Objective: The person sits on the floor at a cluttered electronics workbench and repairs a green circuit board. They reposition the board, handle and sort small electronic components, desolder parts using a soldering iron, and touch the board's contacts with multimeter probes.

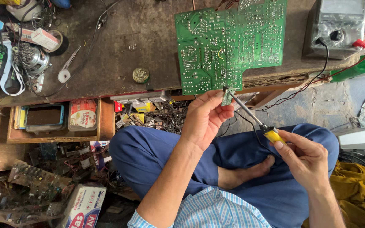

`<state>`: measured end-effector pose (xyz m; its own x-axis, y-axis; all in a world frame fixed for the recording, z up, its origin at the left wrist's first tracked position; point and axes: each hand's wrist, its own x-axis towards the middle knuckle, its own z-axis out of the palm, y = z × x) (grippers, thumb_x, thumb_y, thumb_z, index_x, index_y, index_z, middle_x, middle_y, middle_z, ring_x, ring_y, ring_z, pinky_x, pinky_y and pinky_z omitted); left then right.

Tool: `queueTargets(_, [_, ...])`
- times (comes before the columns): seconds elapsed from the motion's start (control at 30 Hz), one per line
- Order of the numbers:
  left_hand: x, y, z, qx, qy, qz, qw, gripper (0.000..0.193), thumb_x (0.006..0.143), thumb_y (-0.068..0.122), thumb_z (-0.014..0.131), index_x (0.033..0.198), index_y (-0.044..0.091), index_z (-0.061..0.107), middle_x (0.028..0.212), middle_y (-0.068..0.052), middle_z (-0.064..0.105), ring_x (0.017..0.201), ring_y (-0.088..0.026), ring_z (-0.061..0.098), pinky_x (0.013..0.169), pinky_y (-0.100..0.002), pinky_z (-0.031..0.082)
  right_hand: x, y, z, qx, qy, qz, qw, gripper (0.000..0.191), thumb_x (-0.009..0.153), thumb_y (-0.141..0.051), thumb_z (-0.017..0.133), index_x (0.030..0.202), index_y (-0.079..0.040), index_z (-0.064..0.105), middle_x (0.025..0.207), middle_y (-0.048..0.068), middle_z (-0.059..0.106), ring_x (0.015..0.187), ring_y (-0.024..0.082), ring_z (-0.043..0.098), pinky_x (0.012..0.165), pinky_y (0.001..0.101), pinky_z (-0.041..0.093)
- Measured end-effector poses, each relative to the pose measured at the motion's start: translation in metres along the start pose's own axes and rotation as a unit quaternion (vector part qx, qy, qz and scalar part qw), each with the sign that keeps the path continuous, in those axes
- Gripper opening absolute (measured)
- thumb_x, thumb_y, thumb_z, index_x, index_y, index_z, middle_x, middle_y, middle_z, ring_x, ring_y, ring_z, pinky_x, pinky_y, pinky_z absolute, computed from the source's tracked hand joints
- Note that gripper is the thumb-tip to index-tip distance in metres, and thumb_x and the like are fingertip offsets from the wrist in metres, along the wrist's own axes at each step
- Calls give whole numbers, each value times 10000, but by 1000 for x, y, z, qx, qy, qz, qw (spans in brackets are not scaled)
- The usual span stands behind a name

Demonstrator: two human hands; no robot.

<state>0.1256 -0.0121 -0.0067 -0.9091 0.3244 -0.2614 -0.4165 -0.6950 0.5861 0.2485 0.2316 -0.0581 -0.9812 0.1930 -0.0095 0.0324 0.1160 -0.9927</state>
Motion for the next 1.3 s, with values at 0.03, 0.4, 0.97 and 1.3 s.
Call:
queueTargets(0.03, [0, 0, 0, 1, 0, -1, 1000, 147, 1043, 91, 611, 1124, -13, 677, 1006, -129, 724, 847, -180, 704, 773, -306, 597, 1, 1, 0, -6, 0, -8, 1000, 304, 933, 5, 713, 1235, 35, 710, 1020, 110, 777, 928, 110, 732, 809, 205, 586])
queueTargets(0.4, [-1, 2, 0, -6, -14, -1, 1000, 196, 1050, 77, 607, 1194, -28, 688, 1018, -109, 725, 851, -170, 712, 769, -304, 597, 8, 16, -4, -9, -3, -53, 999, 332, 924, 45, 747, 1254, 14, 726, 1032, 53, 735, 858, 22, 620, 716, 144, 483])
queueTargets(0.97, [0, 0, -2, -53, -28, -15, 998, 259, 1021, 47, 515, 1218, -87, 616, 1003, -159, 660, 849, -197, 622, 743, -322, 540, 11, -14, -3, -105, 3, -96, 990, 345, 863, 24, 783, 1204, -1, 735, 848, -16, 652, 686, 13, 482, 578, 173, 348])
queueTargets(1.3, [1, -2, -2, -66, -11, -29, 997, 301, 1014, 54, 481, 1261, -57, 613, 997, -159, 674, 805, -187, 627, 727, -321, 551, 9, -21, -2, -86, 11, -98, 991, 335, 868, 33, 783, 1198, -7, 741, 860, -7, 661, 641, 1, 466, 582, 174, 332])
